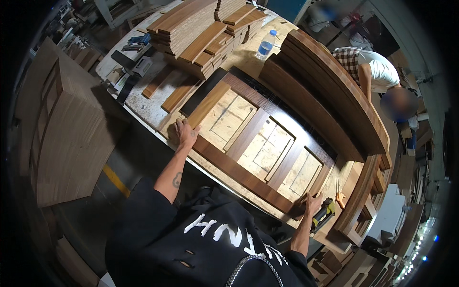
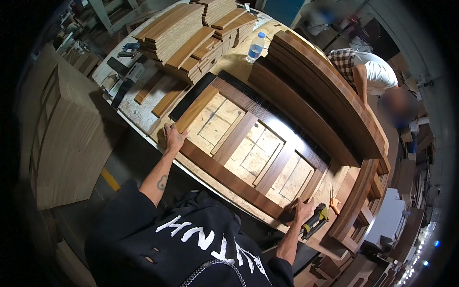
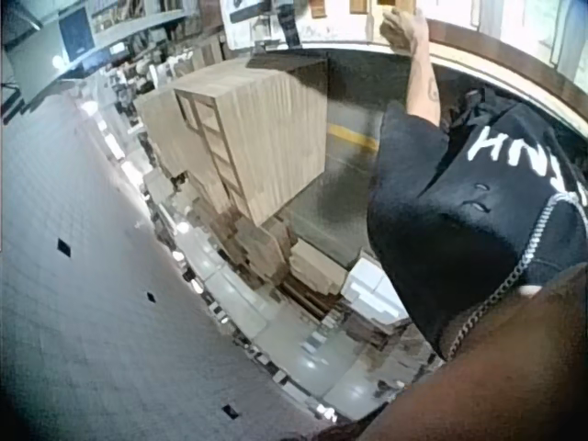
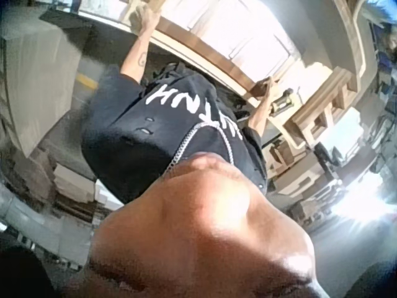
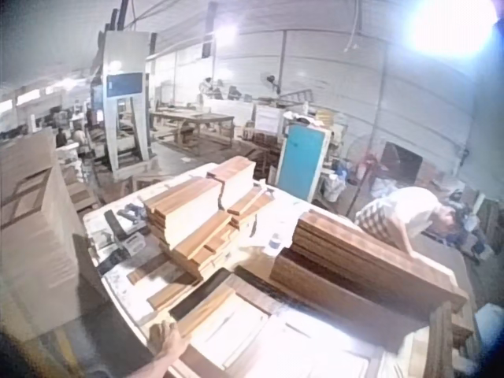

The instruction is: The person assembles a wooden frame by placing thin wooden strips into a larger frame and securing them with a pneumatic nail gun. The person repeatedly positions strips and fastens them, then lifts and repositions the frame to continue assembly.

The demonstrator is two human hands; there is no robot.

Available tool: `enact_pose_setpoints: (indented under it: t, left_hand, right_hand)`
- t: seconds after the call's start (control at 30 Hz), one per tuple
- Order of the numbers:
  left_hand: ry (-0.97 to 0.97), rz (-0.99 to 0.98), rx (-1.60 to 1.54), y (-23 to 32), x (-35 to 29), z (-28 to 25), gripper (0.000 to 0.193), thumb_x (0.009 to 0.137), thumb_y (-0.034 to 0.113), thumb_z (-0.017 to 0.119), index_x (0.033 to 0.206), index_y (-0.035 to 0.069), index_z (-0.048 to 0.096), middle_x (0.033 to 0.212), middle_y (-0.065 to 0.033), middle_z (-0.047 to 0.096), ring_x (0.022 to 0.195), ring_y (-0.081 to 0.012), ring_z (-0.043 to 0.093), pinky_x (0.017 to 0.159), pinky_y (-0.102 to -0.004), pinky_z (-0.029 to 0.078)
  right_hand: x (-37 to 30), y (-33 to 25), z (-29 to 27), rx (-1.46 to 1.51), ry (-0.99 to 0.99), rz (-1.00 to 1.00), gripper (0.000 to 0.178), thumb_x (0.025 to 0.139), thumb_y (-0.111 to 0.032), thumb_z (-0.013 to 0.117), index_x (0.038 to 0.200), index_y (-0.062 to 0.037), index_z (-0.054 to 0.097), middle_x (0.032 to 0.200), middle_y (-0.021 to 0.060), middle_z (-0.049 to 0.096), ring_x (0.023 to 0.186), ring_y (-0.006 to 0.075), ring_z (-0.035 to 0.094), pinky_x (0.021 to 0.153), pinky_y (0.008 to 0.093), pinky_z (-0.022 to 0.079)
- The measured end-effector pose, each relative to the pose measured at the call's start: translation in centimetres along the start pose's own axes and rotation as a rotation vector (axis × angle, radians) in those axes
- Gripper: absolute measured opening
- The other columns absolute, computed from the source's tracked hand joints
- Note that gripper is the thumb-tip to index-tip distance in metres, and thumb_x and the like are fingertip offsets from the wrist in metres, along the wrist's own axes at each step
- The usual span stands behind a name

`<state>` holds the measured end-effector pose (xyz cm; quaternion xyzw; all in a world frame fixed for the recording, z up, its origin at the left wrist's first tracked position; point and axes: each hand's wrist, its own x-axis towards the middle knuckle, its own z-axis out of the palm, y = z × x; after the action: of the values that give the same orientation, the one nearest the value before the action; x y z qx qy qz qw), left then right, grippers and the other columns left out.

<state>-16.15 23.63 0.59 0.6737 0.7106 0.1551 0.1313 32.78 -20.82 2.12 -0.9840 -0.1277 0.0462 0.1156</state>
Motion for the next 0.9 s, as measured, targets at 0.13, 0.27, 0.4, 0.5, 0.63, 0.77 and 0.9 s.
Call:
enact_pose_setpoints:
  t: [0.13, 0.27, 0.4, 0.5, 0.63, 0.77, 0.9]
  left_hand:
    - [-0.118, -0.027, 0.053, 1.1, 0.2, -0.8, 0.076, 0.082, 0.043, 0.083, 0.133, -0.007, 0.057, 0.139, -0.026, 0.049, 0.132, -0.0441, 0.043, 0.112, -0.0563, 0.034]
    - [0.078, -0.019, 0.054, 2.1, -0.6, 1.8, 0.084, 0.09, 0.048, 0.073, 0.151, 0.0, 0.042, 0.153, -0.0236, 0.039, 0.138, -0.0434, 0.037, 0.112, -0.0642, 0.024]
    - [0.009, 0.334, -0.097, 9.4, -5.3, 2.4, 0.073, 0.093, 0.043, 0.068, 0.148, 0.0, 0.047, 0.153, -0.0221, 0.038, 0.138, -0.0442, 0.037, 0.112, -0.0625, 0.027]
    - [-0.176, 0.611, -0.296, 16.0, -10.6, 6.2, 0.071, 0.093, 0.041, 0.067, 0.148, 0.0, 0.046, 0.15, -0.0237, 0.04, 0.138, -0.0448, 0.038, 0.112, -0.0593, 0.031]
    - [-0.646, 0.659, -0.249, 27.3, -17.7, 5.7, 0.082, 0.098, 0.042, 0.062, 0.16, 0.002, 0.027, 0.166, -0.0242, 0.014, 0.154, -0.045, 0.012, 0.122, -0.065, 0.015]
    - [-0.64, 0.595, -0.062, 34.1, -21.5, 9.9, 0.091, 0.1, 0.048, 0.057, 0.162, -0.003, 0.014, 0.169, -0.0297, 0.004, 0.157, -0.0465, -0.001, 0.124, -0.0648, 0.002]
    - [-0.451, 0.471, 0.16, 37.3, -23.9, 14.7, 0.086, 0.104, 0.052, 0.042, 0.163, -0.003, 0.011, 0.17, -0.0296, 0.003, 0.158, -0.0442, 0.0, 0.123, -0.0647, -0.002]
  right_hand:
    - [-0.3, 0.2, -0.8, 0.015, -0.031, 0.051, 0.087, 0.077, -0.038, 0.083, 0.148, -0.0034, 0.048, 0.128, 0.0282, 0.067, 0.119, 0.0461, 0.063, 0.101, 0.049, 0.05]
    - [0.9, -0.3, -1.2, 0.093, -0.091, 0.033, 0.086, 0.073, -0.039, 0.085, 0.142, 0.0024, 0.055, 0.122, 0.0299, 0.068, 0.115, 0.0447, 0.066, 0.099, 0.0467, 0.052]
    - [0.1, -2.5, -3.2, 0.01, -0.125, 0.113, 0.081, 0.077, -0.041, 0.084, 0.144, -0.0054, 0.056, 0.126, 0.0276, 0.068, 0.118, 0.0433, 0.065, 0.1, 0.0489, 0.052]
    - [0.6, -1.9, -2.9, -0.012, -0.105, 0.054, 0.079, 0.078, -0.037, 0.083, 0.143, -0.0062, 0.054, 0.119, 0.0289, 0.069, 0.112, 0.0455, 0.066, 0.095, 0.0512, 0.053]
    - [0.7, -0.3, -2.0, -0.008, -0.053, 0.025, 0.076, 0.078, -0.034, 0.083, 0.141, -0.0058, 0.053, 0.111, 0.0314, 0.071, 0.106, 0.0486, 0.068, 0.091, 0.0539, 0.054]
    - [0.6, -2.5, -3.6, 0.005, -0.135, 0.065, 0.074, 0.078, -0.036, 0.083, 0.14, -0.0042, 0.056, 0.109, 0.0306, 0.072, 0.104, 0.0473, 0.069, 0.09, 0.0527, 0.055]
    - [1.3, -2.8, -5.0, -0.031, -0.259, -0.018, 0.064, 0.084, -0.036, 0.078, 0.136, -0.0035, 0.057, 0.1, 0.0282, 0.073, 0.095, 0.0468, 0.071, 0.085, 0.0536, 0.056]
